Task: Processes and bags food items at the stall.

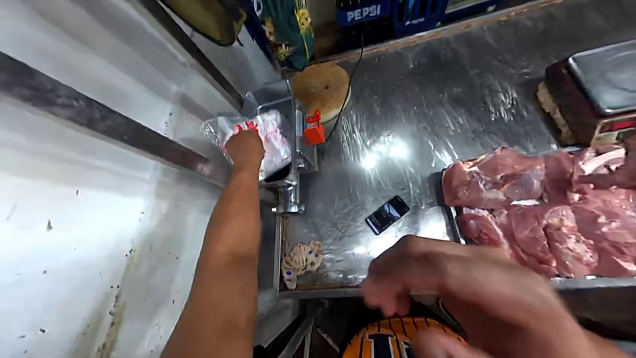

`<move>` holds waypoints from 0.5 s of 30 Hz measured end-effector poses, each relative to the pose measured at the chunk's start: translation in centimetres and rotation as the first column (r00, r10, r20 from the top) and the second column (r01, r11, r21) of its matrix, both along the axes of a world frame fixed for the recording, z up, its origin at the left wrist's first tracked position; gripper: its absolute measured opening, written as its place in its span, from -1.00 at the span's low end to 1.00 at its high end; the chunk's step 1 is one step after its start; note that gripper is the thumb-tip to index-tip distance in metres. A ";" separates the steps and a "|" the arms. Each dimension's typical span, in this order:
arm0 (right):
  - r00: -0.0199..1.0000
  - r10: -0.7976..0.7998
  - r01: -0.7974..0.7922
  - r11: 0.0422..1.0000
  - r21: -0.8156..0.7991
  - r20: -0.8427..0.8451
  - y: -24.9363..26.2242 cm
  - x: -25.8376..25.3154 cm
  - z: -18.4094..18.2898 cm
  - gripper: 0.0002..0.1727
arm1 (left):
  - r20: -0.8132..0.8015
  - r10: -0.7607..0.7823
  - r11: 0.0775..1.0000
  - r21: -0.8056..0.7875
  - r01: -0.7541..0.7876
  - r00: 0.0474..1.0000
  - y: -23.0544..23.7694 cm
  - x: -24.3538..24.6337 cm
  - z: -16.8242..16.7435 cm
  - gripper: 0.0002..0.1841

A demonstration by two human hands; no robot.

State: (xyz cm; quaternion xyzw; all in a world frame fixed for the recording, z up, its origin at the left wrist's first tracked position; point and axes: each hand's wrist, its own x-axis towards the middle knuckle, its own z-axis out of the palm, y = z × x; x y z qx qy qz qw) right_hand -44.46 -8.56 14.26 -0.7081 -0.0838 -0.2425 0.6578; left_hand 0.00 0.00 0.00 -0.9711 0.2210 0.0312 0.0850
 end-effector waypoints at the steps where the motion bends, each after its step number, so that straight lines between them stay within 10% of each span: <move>1: 0.996 -0.011 0.015 0.999 0.046 -0.087 -1.0 -0.2 -2.6 -0.56 | 0.026 0.034 0.999 0.036 -0.035 0.999 -0.1 0.5 0.0 -0.70; 8: 0.765 -0.061 0.429 0.792 0.435 -0.642 -2.1 0.5 -16.6 -0.67 | -0.029 0.096 0.975 0.205 -0.088 0.995 -0.1 1.5 -3.4 -0.78; 11: 0.723 0.036 0.366 0.828 0.426 -0.690 -1.2 2.6 -18.5 -0.67 | -0.067 0.115 0.969 0.227 -0.097 0.991 -0.5 2.1 -2.9 -0.78; 15: 0.777 0.047 0.191 0.933 0.306 -0.627 -2.0 7.7 -17.9 -0.68 | -0.031 -0.052 0.991 -0.122 0.048 0.998 1.7 3.0 -0.1 -0.80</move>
